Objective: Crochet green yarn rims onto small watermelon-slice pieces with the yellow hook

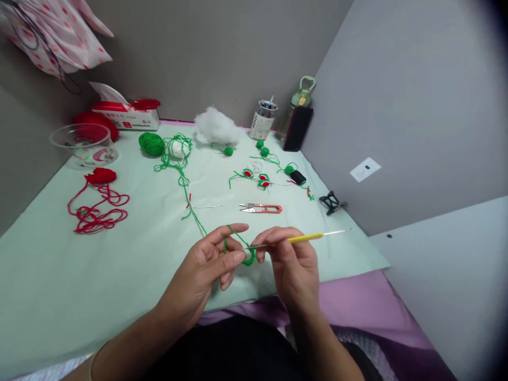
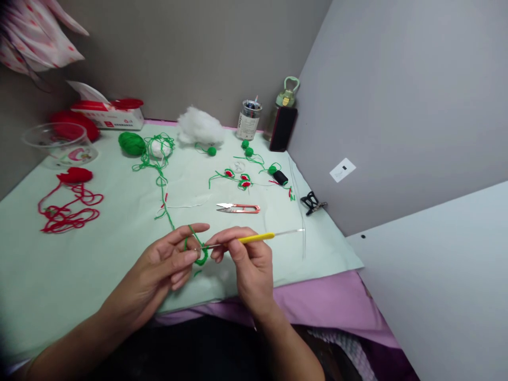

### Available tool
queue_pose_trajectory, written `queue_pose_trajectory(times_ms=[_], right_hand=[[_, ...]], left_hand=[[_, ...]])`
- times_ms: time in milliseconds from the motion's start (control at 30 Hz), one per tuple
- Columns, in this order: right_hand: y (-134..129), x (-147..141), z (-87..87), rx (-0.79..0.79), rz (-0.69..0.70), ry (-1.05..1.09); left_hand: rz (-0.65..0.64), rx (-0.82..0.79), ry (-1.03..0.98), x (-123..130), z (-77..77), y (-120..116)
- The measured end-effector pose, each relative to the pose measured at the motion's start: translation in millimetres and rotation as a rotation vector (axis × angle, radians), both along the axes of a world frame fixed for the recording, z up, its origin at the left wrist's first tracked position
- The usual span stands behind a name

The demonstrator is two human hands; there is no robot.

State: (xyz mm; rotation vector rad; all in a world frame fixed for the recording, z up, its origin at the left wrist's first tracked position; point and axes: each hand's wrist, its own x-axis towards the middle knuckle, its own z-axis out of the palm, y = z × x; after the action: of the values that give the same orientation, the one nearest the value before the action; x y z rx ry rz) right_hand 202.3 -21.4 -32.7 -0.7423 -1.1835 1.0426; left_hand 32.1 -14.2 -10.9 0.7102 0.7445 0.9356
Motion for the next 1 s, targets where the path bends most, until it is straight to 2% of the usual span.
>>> queue_pose_trajectory(times_ms=[67, 133, 267, 367, 433, 500, 633, 700, 767, 867, 900, 933, 1000], right_hand=[[-1, 2, 1.7, 0.015, -0.013, -0.027], [-4, 5, 3.8, 0.095, -0.065, -0.140], [-11, 6, 5.6, 0.434, -0.209, -0.639], [-15, 2, 3.0, 0.614, -0.352, -0.907], [-15, 0, 1.0, 0.639, -0.395, -0.901], [-12, -1, 0.8, 0.568, -0.365, -0.758], [-3, 0, 4.5, 0.220, -0.212, -0.260], [-2, -1, 4.3, 0.133, -0.141, -0.167], [-4, -3, 0.5, 0.186, -0.183, -0.307], [-10, -8, -9.2, 0.452, -0.382, -0.692], [-11, -8, -11.8, 0.523, -0.430, -0.757], [-12, -9, -13.3, 0.557, -0.447, -0.769], [-11, -8, -12.4, 0.501, -0.410, -0.673]], left_hand=[[0.003, 0.018, 0.014, -1, -0.7, -1], [0.029, 0.044, 0.036, -1, -1.4, -2], [0.094, 0.066, 0.054, 3, -0.9, -4], [0.054, -0.035, -0.044, 5, 2.0, -4], [-0.010, -0.121, -0.114, 3, 4.6, -1], [-0.041, -0.164, -0.135, 0, 6.9, 2], [0.003, -0.106, -0.073, -4, 7.1, 4], [0.030, -0.033, -0.034, -2, 4.7, 2], [0.050, 0.021, -0.007, 2, 1.7, -1], [0.054, 0.005, -0.016, 6, -0.5, -5], [0.039, -0.030, -0.036, 7, -0.4, -5], [0.013, -0.071, -0.063, 6, 0.1, -4], [-0.037, -0.156, -0.118, 3, 1.4, -1]])
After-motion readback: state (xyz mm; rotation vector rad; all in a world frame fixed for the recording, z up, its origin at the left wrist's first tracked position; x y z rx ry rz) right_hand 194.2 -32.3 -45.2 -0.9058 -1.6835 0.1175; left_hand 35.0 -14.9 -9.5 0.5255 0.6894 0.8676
